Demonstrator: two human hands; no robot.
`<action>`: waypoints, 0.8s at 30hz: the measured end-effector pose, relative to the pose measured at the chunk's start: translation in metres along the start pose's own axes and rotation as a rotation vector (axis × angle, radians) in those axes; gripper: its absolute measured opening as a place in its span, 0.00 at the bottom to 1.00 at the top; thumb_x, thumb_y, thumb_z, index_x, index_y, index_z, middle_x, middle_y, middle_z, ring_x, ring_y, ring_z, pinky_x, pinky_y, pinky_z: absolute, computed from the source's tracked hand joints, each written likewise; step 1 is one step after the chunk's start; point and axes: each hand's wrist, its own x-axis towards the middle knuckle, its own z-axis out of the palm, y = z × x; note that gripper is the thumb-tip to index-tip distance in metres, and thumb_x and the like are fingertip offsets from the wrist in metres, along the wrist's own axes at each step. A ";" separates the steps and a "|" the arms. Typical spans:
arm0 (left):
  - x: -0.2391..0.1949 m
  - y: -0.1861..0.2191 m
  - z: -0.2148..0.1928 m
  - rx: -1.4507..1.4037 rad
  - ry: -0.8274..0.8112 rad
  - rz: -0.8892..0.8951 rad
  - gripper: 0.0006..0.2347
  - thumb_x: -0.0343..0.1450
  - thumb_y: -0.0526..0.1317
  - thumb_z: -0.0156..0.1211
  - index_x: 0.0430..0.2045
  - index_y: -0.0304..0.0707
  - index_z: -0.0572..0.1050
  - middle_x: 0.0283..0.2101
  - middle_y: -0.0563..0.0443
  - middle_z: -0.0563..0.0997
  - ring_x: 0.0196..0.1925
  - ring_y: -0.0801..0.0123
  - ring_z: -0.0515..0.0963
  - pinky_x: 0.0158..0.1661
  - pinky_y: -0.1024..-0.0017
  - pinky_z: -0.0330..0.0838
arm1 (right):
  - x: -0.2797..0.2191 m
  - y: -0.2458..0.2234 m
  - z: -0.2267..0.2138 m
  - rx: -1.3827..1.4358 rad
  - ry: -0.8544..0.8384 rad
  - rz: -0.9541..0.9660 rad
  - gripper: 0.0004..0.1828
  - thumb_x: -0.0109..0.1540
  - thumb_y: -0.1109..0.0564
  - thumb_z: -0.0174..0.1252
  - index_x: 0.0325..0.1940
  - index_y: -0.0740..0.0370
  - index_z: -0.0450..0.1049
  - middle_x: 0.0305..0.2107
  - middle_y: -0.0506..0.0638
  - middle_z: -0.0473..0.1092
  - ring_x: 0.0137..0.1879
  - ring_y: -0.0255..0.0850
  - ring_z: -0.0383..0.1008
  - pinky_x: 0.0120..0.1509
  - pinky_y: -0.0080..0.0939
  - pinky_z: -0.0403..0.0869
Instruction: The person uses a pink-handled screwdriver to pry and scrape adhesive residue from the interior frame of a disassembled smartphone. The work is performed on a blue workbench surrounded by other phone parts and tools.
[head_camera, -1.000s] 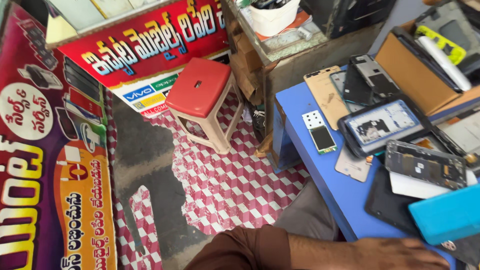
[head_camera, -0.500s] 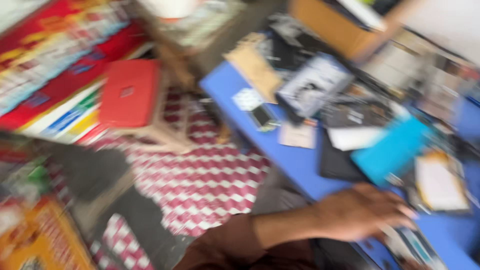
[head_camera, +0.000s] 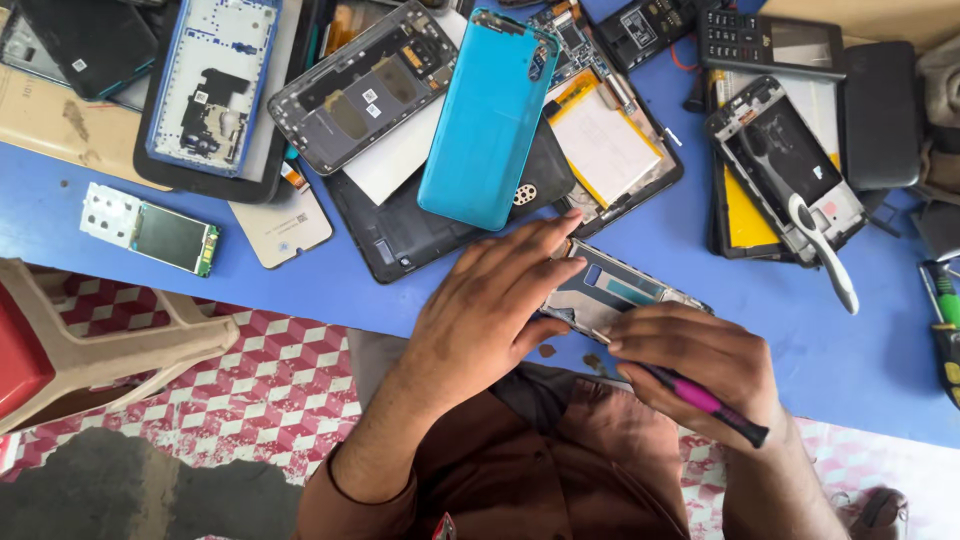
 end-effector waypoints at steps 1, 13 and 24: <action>0.000 0.001 0.000 0.009 -0.004 -0.006 0.25 0.63 0.39 0.73 0.55 0.38 0.71 0.73 0.50 0.64 0.72 0.56 0.67 0.65 0.56 0.64 | 0.005 -0.001 0.000 -0.005 -0.009 -0.009 0.13 0.54 0.61 0.69 0.41 0.67 0.78 0.40 0.57 0.78 0.50 0.51 0.83 0.55 0.47 0.81; 0.006 -0.002 -0.003 -0.006 -0.064 -0.029 0.22 0.64 0.37 0.70 0.54 0.38 0.74 0.70 0.52 0.68 0.72 0.62 0.68 0.64 0.59 0.65 | 0.023 -0.011 0.006 -0.035 -0.001 0.058 0.13 0.52 0.64 0.69 0.38 0.69 0.76 0.38 0.57 0.78 0.48 0.49 0.83 0.51 0.44 0.82; 0.013 -0.007 0.000 -0.024 -0.102 -0.049 0.18 0.69 0.37 0.68 0.53 0.37 0.75 0.69 0.52 0.71 0.71 0.61 0.71 0.62 0.57 0.68 | 0.014 0.009 0.011 0.071 0.020 0.186 0.09 0.55 0.64 0.68 0.37 0.64 0.76 0.38 0.55 0.78 0.48 0.46 0.84 0.54 0.45 0.83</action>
